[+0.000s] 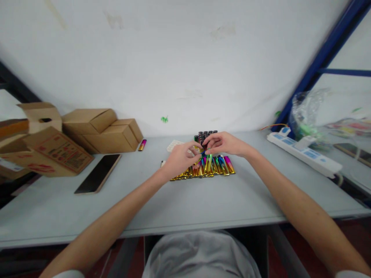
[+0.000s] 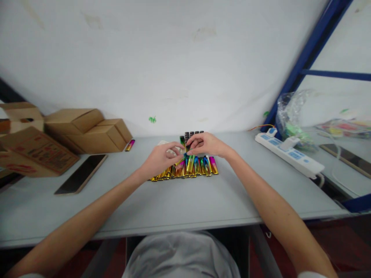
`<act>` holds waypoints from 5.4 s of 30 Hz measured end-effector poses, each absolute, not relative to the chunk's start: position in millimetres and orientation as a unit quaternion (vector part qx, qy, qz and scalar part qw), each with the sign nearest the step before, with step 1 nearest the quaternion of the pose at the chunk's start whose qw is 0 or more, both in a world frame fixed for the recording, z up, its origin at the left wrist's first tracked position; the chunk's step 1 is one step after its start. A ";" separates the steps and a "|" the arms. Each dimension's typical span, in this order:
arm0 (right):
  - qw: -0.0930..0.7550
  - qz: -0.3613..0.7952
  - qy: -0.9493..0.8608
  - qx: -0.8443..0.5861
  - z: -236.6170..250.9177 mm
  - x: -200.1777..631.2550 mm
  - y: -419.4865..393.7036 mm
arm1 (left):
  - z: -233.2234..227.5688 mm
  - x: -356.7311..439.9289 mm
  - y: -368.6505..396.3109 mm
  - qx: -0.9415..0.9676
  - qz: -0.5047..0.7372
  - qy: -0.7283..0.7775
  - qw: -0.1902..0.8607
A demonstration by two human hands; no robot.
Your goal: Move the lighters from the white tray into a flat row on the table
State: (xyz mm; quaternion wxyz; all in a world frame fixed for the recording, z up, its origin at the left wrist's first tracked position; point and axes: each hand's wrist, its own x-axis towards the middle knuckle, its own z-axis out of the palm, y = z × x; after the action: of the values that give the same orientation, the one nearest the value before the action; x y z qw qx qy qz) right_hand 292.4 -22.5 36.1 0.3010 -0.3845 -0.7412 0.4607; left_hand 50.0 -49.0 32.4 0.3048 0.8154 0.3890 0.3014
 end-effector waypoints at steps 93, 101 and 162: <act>0.276 0.038 -0.836 -0.473 38.5 283.1 -37.9 | 28.9 44.9 -22.6 0.841 0.266 0.389 0.265; 0.280 0.022 -0.833 -0.476 36.9 285.1 -35.9 | 21.9 46.6 -25.8 0.860 0.257 0.401 0.180; 0.363 -0.028 -0.773 -0.519 18.9 320.9 -24.8 | 68.5 80.1 59.2 0.888 0.170 0.369 0.216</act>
State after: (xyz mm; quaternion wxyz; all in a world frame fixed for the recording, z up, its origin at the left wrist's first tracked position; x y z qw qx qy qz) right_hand 320.9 -24.8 18.9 0.3626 -0.5195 -0.7732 -0.0280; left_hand 80.1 59.2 68.5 0.2158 0.8879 0.3689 0.1702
